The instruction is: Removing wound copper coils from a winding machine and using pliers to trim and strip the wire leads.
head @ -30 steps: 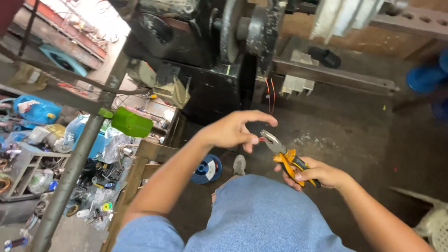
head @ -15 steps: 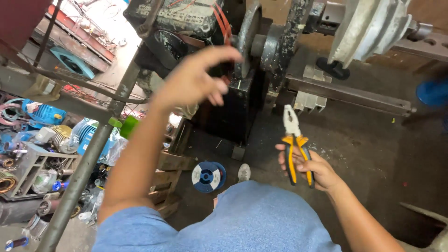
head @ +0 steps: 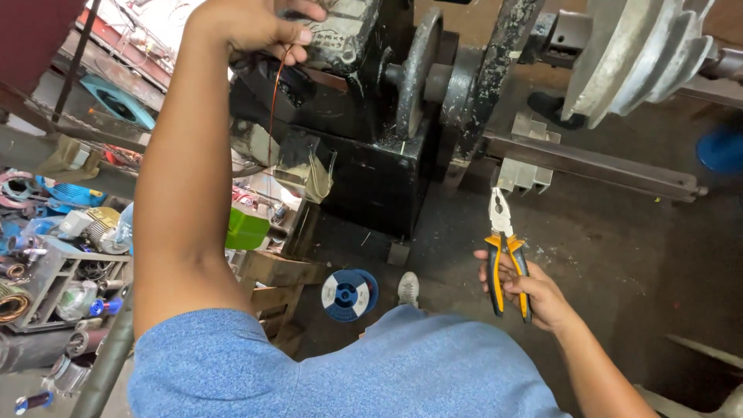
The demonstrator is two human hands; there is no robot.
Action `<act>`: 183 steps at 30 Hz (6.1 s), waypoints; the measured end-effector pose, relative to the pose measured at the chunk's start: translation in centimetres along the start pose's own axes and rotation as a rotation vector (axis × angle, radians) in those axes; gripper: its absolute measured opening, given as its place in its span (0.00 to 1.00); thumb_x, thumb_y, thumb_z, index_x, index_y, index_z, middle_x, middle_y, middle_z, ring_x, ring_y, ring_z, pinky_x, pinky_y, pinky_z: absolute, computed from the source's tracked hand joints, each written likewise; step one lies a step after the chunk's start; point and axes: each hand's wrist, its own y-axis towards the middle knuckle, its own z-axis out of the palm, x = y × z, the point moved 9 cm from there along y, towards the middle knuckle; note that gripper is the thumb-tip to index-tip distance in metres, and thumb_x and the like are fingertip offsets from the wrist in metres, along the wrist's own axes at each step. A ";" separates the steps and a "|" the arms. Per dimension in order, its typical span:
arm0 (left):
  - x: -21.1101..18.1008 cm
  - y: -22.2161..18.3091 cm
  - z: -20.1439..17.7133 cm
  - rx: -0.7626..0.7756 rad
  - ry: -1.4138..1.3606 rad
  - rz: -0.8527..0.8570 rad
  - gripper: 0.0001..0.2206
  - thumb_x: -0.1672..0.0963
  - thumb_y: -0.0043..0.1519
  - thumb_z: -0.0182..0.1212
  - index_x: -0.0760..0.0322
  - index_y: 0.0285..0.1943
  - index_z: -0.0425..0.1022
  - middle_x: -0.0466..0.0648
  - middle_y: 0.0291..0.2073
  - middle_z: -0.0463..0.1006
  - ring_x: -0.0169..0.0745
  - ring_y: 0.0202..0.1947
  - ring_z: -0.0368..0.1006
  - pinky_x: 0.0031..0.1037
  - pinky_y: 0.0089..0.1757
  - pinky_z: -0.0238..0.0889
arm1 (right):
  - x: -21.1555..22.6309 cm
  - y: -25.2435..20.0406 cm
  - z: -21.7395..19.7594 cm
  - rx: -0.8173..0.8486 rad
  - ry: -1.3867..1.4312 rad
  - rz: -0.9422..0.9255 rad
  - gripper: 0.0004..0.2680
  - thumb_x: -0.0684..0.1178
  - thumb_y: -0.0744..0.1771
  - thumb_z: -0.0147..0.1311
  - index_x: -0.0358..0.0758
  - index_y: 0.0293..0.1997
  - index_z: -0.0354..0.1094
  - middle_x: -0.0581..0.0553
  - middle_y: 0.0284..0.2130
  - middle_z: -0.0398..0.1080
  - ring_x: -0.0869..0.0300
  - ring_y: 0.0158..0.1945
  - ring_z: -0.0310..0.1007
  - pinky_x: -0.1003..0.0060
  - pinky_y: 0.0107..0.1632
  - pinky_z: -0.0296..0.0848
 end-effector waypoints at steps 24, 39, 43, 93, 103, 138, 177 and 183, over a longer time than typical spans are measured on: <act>-8.6 -15.7 31.0 -0.227 -0.975 0.303 0.25 0.66 0.58 0.63 0.68 0.62 0.54 0.55 0.47 0.66 0.50 0.27 0.80 0.32 0.32 0.81 | 10.7 -1.6 9.9 0.129 0.319 -0.395 0.19 0.40 0.61 0.52 0.25 0.58 0.57 0.25 0.52 0.70 0.48 0.38 0.78 0.53 0.39 0.83; -6.9 -16.5 36.2 -0.335 -0.971 0.137 0.07 0.65 0.62 0.59 0.76 0.47 0.76 0.59 0.33 0.80 0.38 0.27 0.80 0.25 0.32 0.79 | 8.4 -5.4 7.3 0.018 0.038 -0.444 0.24 0.39 0.59 0.54 0.20 0.61 0.57 0.24 0.49 0.70 0.49 0.43 0.74 0.53 0.39 0.82; -7.7 -16.6 36.6 -0.326 -1.029 0.134 0.06 0.65 0.63 0.59 0.78 0.47 0.76 0.61 0.32 0.80 0.38 0.27 0.80 0.25 0.31 0.80 | 8.0 -7.0 6.8 -0.028 -0.015 -0.476 0.24 0.37 0.58 0.54 0.20 0.61 0.58 0.24 0.51 0.70 0.49 0.41 0.75 0.52 0.36 0.83; -15.2 -19.4 39.4 -0.226 -0.083 0.501 0.07 0.62 0.64 0.54 0.60 0.36 0.61 0.49 0.22 0.70 0.50 0.23 0.73 0.31 0.27 0.67 | 5.1 -8.6 1.5 -0.183 -0.123 -0.396 0.16 0.27 0.57 0.62 0.20 0.46 0.66 0.34 0.34 0.73 0.55 0.40 0.77 0.63 0.38 0.80; -15.7 -19.9 39.2 -0.276 0.032 0.522 0.07 0.62 0.66 0.50 0.59 0.36 0.59 0.48 0.21 0.65 0.51 0.22 0.71 0.31 0.25 0.67 | 3.9 -8.6 1.0 -0.264 -0.206 -0.285 0.16 0.29 0.59 0.62 0.21 0.50 0.66 0.34 0.38 0.73 0.56 0.41 0.76 0.60 0.40 0.80; -3.1 -15.8 44.5 -0.026 -1.306 0.006 0.16 0.68 0.58 0.39 0.74 0.52 0.70 0.63 0.48 0.76 0.24 0.24 0.57 0.10 0.25 0.46 | 7.0 -11.5 -4.1 -0.476 -0.706 -0.126 0.14 0.31 0.62 0.50 0.20 0.53 0.66 0.26 0.37 0.73 0.44 0.41 0.76 0.50 0.42 0.76; -7.7 -16.0 44.8 0.536 -1.158 0.302 0.28 0.70 0.60 0.43 0.73 0.74 0.55 0.59 0.67 0.60 0.55 0.42 0.79 0.39 0.45 0.78 | -2.3 -8.3 1.3 0.008 -0.967 -0.105 0.04 0.46 0.60 0.60 0.44 0.34 0.74 0.43 0.21 0.75 0.51 0.27 0.77 0.61 0.32 0.74; -8.1 -16.4 43.0 0.512 -1.209 0.296 0.30 0.69 0.61 0.48 0.72 0.75 0.52 0.59 0.69 0.58 0.53 0.40 0.80 0.35 0.42 0.79 | -3.4 -6.9 1.5 0.221 -0.685 0.051 0.07 0.49 0.62 0.64 0.39 0.37 0.76 0.48 0.30 0.78 0.56 0.37 0.76 0.58 0.41 0.75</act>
